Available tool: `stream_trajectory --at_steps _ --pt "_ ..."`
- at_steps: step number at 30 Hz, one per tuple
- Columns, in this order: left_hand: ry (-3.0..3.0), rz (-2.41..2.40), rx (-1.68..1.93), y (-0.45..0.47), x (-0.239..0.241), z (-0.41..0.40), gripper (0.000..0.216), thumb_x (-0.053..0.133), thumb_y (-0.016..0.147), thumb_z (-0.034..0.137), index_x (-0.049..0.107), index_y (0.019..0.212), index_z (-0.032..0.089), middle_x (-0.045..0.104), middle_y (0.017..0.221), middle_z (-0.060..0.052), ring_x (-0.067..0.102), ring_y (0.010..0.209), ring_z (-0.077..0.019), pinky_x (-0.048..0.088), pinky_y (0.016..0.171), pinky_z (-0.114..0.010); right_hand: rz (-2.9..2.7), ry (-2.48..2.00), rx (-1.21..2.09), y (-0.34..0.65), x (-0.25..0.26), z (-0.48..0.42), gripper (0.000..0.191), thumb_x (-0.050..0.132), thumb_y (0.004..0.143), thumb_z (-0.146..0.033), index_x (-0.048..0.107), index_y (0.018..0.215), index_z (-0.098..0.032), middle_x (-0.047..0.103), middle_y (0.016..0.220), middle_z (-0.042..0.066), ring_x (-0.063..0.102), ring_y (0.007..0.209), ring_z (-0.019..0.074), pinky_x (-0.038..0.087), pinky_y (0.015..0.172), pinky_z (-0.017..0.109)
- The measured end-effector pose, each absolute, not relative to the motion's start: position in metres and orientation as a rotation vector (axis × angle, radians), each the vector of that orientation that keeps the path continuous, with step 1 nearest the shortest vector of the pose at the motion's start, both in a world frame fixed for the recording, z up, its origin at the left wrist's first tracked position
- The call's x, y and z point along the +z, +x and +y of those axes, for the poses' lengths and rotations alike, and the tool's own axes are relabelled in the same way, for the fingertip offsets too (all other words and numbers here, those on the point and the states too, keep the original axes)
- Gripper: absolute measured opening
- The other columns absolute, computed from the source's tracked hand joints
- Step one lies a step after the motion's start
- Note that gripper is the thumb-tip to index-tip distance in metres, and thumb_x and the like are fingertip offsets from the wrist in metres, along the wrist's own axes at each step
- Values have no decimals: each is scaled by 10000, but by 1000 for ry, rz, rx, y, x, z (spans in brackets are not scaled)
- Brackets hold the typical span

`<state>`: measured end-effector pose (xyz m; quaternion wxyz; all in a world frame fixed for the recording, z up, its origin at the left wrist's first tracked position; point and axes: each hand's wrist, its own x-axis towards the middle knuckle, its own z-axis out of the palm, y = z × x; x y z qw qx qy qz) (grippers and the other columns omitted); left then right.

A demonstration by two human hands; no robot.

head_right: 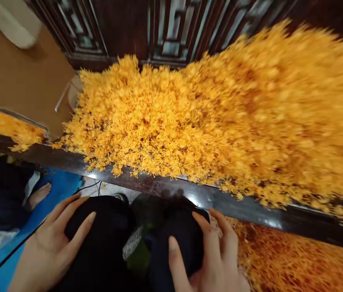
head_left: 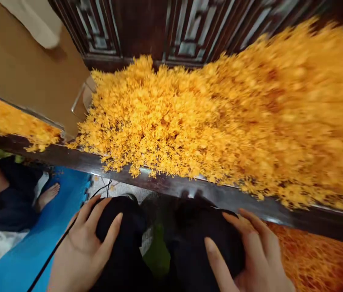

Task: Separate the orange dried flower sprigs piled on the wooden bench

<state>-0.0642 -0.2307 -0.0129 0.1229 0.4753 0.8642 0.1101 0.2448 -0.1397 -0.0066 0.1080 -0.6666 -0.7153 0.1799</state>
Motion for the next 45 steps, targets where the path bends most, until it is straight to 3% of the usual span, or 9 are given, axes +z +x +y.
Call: stream_trajectory --at_steps 4,10,15,21,24,28,33,38,45 --pt "1434 2534 325 -50 -15 -239 638 522 924 689 547 1541 526 611 1536 -65 647 1357 -404 567 1134 -596 -2088 -1963 554 245 0 -143 522 444 949 -750 580 1302 -389 578 1513 122 775 984 335 633 621 495" --pt "1435 2540 554 -30 -1 -257 753 524 982 669 447 1619 275 337 1723 -194 495 1517 -430 507 1183 -620 -2165 -1992 631 262 22 -148 533 393 1033 -635 588 1385 -285 632 1450 129 743 1096 355 585 934 533" --pt "1616 2398 663 -34 3 -265 641 537 1014 602 598 1463 149 580 1532 -222 535 1477 -403 442 1228 -579 -2149 -2019 736 288 43 -161 531 378 1069 -618 615 1354 -238 652 1416 124 696 1212 390 536 1030 564" --pt "1546 2557 521 -57 35 -261 601 499 1025 603 633 1417 167 716 1388 -196 666 1306 -416 456 1159 -629 -2093 -2067 456 347 38 -184 646 407 1042 -659 602 1452 -200 606 1523 162 432 1487 528 218 1156 897" --pt "1763 2765 673 -48 72 -243 561 509 1035 575 658 1391 168 719 1363 -209 649 1316 -441 408 1171 -684 -2066 -1820 450 366 31 -188 583 438 1049 -591 653 1375 -157 652 1449 171 501 1435 449 382 1205 717" --pt "2110 2240 931 -26 113 -215 505 569 1038 563 663 1368 193 731 1374 -143 689 1286 -318 525 1129 -472 -2180 -1439 609 369 37 -187 407 431 1099 -473 710 1228 -206 723 1301 123 605 1314 338 488 1167 569" --pt "2345 1920 396 -1 95 -214 469 554 1073 496 641 1443 221 717 1430 -121 687 1309 -288 529 1129 -445 -2287 -1246 634 368 44 -189 334 467 1105 -393 767 1154 -255 751 1268 84 600 1348 334 493 1166 594" --pt "2449 1755 -215 33 61 -222 400 612 1053 413 689 1410 251 799 1232 -105 766 1122 -319 566 993 -482 -2388 -1105 722 366 50 -169 245 592 1043 -380 817 1036 -284 726 1380 57 490 1499 377 431 1220 636" --pt "2470 1332 -123 63 82 -203 548 449 1108 557 512 1574 275 730 1392 -75 722 1211 -289 532 1012 -465 -2363 -557 1254 359 52 -120 222 659 1041 -357 854 1074 -255 818 1101 67 769 1057 206 580 975 325"
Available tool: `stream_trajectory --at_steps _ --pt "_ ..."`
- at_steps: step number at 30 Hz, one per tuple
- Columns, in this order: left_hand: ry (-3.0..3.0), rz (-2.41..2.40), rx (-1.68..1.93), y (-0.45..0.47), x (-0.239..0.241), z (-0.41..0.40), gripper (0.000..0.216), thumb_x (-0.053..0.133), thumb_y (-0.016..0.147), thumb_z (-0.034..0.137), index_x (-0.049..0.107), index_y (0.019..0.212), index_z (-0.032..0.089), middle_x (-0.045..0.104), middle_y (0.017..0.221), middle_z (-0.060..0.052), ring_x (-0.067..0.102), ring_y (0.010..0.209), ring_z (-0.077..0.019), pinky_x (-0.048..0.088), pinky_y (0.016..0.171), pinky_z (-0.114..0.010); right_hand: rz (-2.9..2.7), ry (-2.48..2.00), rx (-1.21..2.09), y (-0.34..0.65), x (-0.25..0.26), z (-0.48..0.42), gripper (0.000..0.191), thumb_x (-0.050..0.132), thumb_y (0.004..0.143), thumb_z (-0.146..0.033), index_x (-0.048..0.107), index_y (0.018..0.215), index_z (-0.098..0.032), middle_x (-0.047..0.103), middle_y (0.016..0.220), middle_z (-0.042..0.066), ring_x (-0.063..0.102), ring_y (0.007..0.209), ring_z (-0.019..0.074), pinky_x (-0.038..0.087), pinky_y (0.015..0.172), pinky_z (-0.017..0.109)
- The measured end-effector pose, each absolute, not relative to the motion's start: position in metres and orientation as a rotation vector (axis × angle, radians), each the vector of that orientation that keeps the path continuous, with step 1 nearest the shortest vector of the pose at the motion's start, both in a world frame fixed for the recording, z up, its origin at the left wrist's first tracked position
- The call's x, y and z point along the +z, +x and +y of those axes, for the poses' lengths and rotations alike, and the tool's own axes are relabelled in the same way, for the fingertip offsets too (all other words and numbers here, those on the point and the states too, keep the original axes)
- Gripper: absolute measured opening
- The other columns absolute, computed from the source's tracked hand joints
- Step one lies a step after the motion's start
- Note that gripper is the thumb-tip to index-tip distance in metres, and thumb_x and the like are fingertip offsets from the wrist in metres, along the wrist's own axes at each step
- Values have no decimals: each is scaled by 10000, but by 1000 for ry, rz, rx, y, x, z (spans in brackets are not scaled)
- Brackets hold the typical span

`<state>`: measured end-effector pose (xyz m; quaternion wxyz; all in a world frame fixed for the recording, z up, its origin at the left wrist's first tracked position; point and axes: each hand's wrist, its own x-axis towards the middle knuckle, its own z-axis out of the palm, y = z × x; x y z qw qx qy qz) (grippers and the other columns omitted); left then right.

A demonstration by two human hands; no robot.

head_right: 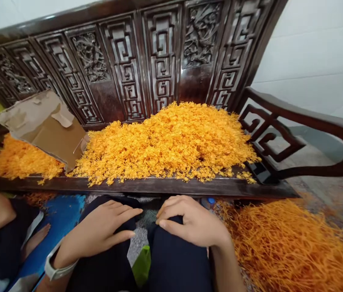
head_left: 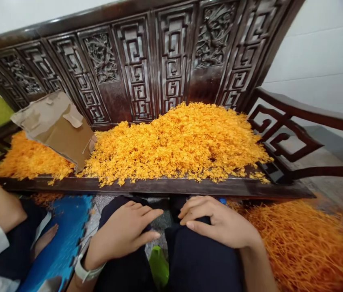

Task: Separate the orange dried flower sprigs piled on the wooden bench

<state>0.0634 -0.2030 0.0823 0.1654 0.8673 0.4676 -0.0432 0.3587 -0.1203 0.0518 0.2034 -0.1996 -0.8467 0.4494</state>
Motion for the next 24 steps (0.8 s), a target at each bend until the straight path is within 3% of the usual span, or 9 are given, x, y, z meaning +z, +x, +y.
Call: stream_trajectory --at_steps 13,18,24 --pt "2549 1346 -15 39 76 -215 528 467 1103 554 557 1517 237 772 1230 -101 741 1097 -259 523 945 -391 -2280 -729 1201 375 33 -129 217 652 1055 -299 843 1153 -330 813 1193 41 753 1158 220 583 1037 337" --pt "2523 1376 82 30 75 -221 521 467 1100 558 576 1516 264 773 1217 -103 746 1084 -245 535 944 -361 -2172 -770 1182 363 37 -128 226 626 1057 -300 850 1040 -288 816 1117 55 784 1030 221 613 930 315" --pt "2505 1419 63 24 73 -228 522 458 1105 548 577 1516 249 769 1234 -112 741 1099 -252 527 952 -362 -1798 -814 1058 349 23 -132 159 670 1009 -266 824 973 -284 784 938 65 751 916 254 590 858 398"
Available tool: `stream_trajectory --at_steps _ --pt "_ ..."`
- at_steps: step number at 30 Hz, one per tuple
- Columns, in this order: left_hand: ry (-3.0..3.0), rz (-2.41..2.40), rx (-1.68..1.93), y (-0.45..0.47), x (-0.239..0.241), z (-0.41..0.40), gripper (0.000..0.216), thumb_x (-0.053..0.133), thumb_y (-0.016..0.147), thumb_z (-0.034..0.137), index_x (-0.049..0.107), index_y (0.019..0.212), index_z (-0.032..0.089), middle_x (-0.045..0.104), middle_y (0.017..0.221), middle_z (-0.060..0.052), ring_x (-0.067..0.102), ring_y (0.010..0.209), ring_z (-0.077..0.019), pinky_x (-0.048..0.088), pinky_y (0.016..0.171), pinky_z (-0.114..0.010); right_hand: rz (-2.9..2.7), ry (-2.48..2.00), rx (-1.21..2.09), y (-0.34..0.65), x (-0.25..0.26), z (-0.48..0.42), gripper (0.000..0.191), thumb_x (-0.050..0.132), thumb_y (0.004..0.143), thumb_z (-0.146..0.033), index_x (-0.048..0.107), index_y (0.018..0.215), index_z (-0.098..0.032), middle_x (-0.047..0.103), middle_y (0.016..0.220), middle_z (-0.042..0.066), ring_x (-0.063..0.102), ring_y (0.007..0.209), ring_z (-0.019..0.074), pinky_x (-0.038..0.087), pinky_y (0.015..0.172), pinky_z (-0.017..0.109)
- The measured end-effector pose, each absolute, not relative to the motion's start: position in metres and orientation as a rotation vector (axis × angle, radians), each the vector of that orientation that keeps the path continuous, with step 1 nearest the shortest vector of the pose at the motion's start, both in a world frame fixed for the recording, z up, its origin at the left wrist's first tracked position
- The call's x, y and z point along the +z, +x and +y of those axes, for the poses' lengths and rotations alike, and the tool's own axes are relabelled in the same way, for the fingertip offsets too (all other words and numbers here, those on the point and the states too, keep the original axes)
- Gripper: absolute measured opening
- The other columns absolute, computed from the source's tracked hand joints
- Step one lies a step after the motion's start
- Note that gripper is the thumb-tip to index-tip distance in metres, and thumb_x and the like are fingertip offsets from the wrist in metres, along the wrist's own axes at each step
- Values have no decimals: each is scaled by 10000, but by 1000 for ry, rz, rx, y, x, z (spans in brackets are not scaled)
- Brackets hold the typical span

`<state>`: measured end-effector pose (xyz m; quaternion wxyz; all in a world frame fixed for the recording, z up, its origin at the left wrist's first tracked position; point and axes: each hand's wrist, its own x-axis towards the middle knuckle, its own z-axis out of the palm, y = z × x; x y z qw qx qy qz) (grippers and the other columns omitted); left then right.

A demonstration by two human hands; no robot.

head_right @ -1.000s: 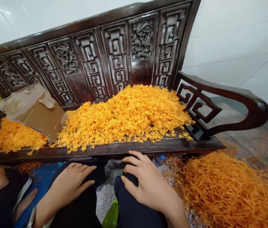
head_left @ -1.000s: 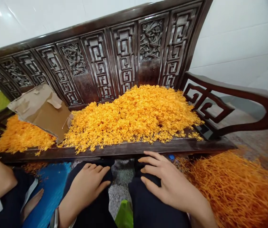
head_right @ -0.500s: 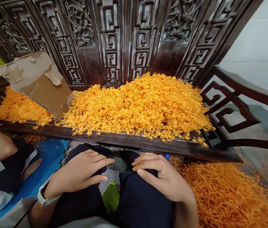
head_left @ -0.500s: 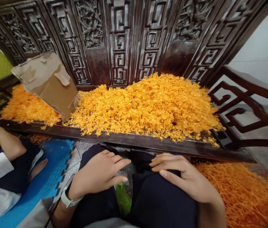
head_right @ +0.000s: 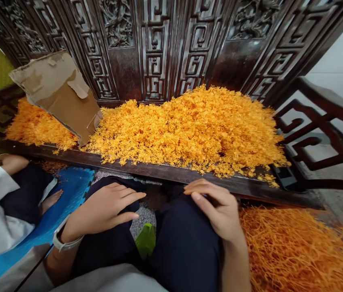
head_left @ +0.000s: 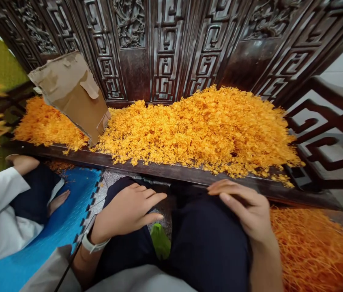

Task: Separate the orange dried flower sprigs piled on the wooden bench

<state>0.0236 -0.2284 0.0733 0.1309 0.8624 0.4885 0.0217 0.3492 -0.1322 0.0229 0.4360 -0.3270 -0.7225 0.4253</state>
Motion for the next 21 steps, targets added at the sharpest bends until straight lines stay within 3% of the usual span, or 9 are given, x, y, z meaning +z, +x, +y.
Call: stream_trajectory --at_steps 3,6,10,15,21 --pt "2498 1430 21 22 75 -230 529 447 1108 551 572 1519 242 768 1243 -113 741 1103 -257 521 950 -368 -1293 -884 960 341 -7 -114 125 718 954 -314 757 846 -263 695 765 42 683 739 237 559 758 406" --pt "2502 1439 -16 23 76 -230 531 437 1113 548 561 1530 242 770 1245 -111 742 1115 -261 518 953 -377 -1160 -1005 1048 327 -52 -80 246 742 871 -458 694 801 -227 650 713 25 606 606 198 528 651 371" --pt "2507 1443 -72 25 78 -229 536 427 1118 544 536 1549 243 763 1284 -104 740 1141 -267 525 954 -399 -1482 -1272 938 305 -104 -43 392 646 887 -575 700 830 -191 721 846 77 655 781 224 532 755 370" --pt "2501 1484 -137 28 77 -226 536 435 1119 534 550 1537 218 754 1328 -109 740 1150 -278 540 943 -430 -1608 -1258 1056 293 -133 -36 396 655 862 -570 721 819 -182 754 859 90 679 831 246 521 817 383" --pt "2477 1490 36 32 78 -225 438 478 1122 466 634 1447 218 770 1314 -99 746 1155 -257 575 978 -416 -1516 -1284 1095 294 -142 -34 450 624 890 -599 669 1046 -179 757 995 110 692 871 223 549 846 369"
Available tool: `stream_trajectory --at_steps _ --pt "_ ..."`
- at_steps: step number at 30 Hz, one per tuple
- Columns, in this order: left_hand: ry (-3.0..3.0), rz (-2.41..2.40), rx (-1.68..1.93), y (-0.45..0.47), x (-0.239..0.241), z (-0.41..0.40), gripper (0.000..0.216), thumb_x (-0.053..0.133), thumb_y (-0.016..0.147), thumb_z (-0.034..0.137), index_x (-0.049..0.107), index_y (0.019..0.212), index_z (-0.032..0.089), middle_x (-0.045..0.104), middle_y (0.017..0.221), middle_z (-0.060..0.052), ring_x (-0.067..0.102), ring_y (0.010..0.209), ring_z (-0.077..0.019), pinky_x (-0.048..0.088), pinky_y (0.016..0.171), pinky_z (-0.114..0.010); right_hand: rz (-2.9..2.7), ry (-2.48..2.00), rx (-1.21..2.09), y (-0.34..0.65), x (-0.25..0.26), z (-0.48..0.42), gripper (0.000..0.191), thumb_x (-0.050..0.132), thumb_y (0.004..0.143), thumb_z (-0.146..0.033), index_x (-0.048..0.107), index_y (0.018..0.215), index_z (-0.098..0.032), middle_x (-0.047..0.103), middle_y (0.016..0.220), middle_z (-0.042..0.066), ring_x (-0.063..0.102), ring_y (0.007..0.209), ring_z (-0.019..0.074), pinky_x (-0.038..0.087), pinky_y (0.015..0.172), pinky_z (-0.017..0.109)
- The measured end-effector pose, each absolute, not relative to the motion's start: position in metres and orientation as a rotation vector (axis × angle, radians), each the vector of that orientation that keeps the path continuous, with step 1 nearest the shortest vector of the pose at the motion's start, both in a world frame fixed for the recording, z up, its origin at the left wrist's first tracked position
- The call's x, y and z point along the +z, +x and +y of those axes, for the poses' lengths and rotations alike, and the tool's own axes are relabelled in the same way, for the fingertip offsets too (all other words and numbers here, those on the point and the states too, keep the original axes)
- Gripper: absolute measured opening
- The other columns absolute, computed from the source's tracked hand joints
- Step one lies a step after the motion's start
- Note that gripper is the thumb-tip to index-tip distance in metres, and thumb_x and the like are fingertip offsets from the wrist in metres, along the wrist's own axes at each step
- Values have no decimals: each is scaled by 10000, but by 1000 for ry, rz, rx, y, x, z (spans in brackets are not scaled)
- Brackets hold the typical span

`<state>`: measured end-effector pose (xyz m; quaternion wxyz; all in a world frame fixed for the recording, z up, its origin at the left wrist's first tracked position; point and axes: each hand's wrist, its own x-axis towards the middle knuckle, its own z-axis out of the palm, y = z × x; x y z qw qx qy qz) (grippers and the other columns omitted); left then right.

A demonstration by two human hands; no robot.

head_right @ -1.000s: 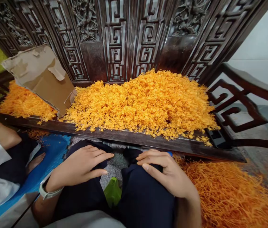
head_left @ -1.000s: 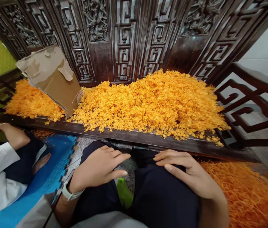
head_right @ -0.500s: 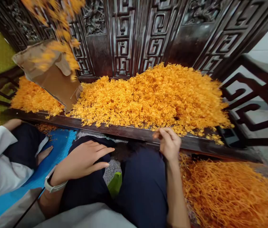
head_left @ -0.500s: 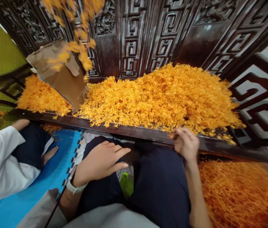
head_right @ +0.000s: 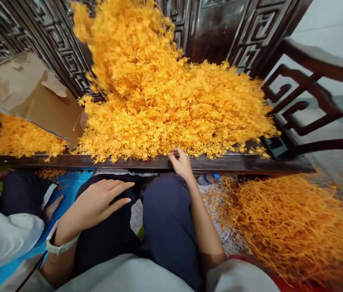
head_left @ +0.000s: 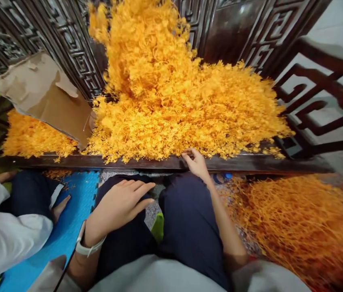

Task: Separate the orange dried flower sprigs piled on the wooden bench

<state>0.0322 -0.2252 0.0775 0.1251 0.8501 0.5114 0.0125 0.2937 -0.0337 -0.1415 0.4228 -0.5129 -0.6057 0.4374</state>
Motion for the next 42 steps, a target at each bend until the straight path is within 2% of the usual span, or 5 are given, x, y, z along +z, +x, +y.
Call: stream_trajectory --at_steps 6,10,17,25,42 --pt "2383 1859 910 -12 82 -208 194 644 1045 328 725 1200 243 789 1182 -74 739 1129 -242 568 1058 -404 -1512 -1284 1056 294 -129 -37 460 611 910 -606 663 1044 -169 729 939 106 672 811 222 571 797 387" --pt "2352 2086 852 -47 50 -156 311 607 1041 453 723 1206 216 737 1270 -132 677 1257 -309 498 1161 -488 -1623 -1294 655 292 -89 -26 435 649 945 -553 673 1163 -177 660 1193 169 642 1134 307 528 1045 512" --pt "2206 2143 754 -30 -21 -49 1158 753 815 767 299 1704 179 78 1785 -294 178 1640 -516 288 1263 -671 -1878 -1359 322 274 -5 119 1398 833 619 -897 226 1693 -240 -11 1760 242 -7 1576 638 109 1158 888" --pt "2143 2103 952 -45 -51 -11 1148 782 768 784 402 1640 140 389 1661 -276 370 1534 -473 299 1266 -587 -2072 -1369 352 207 20 199 1209 823 809 -735 213 1692 -179 344 1644 258 285 1489 486 291 1168 742" --pt "1943 2189 1412 -106 -67 -29 852 819 838 621 529 1485 148 492 1623 -202 429 1543 -408 296 1301 -573 -2501 -1029 -66 91 88 166 986 799 867 -550 324 1660 -206 429 1653 158 351 1546 442 193 1256 748"
